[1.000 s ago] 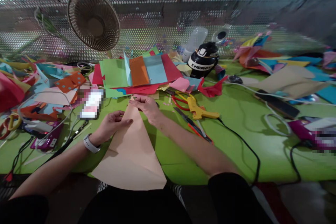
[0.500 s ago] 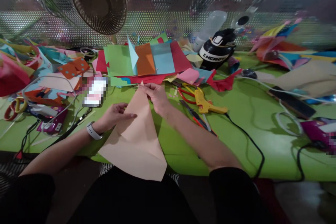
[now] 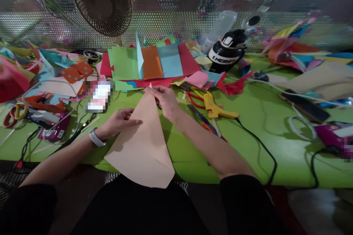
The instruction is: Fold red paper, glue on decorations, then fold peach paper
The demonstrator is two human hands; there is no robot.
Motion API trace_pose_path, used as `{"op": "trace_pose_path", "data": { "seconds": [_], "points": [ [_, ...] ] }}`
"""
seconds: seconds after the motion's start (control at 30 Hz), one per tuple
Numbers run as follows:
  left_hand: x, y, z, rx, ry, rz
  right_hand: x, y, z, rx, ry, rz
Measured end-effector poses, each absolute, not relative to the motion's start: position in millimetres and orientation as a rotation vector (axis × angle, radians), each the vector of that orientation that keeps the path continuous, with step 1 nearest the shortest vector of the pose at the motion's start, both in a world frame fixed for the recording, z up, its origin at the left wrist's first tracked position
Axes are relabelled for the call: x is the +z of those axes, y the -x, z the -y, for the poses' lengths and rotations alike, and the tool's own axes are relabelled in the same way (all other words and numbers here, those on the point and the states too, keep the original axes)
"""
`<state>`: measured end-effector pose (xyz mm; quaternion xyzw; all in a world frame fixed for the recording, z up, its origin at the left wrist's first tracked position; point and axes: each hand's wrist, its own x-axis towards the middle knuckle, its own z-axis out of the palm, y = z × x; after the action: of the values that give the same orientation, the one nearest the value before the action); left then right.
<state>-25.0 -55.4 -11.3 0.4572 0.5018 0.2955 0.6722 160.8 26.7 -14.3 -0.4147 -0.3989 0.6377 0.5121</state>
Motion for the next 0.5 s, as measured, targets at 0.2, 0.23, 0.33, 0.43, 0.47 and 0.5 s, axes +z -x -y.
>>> {"op": "trace_pose_path", "data": {
  "seconds": [0.2, 0.23, 0.33, 0.43, 0.47, 0.5],
  "points": [
    [-9.2, 25.9, 54.3, 0.656, -1.054, -1.167, -9.6, -160.9, -27.1, 1.578, 0.946, 0.919],
    [-8.9, 26.1, 54.1, 0.653, -1.059, -1.166, -9.4, -161.1, -27.6, 1.589, 0.928, 0.921],
    [-8.4, 26.8, 53.5, 0.647, -1.070, -1.152, -8.7, -161.5, -29.6, 1.616, 0.898, 0.915],
    [-8.1, 27.7, 52.9, 0.641, -1.071, -1.142, -6.9, -161.7, -30.6, 1.636, 0.888, 0.879],
    [-8.1, 28.1, 52.6, 0.640, -1.073, -1.143, -6.4, -161.7, -30.6, 1.650, 0.882, 0.864],
    [-8.4, 28.4, 52.4, 0.641, -1.076, -1.145, -6.0, -161.7, -30.6, 1.666, 0.878, 0.849]
  ]
}}
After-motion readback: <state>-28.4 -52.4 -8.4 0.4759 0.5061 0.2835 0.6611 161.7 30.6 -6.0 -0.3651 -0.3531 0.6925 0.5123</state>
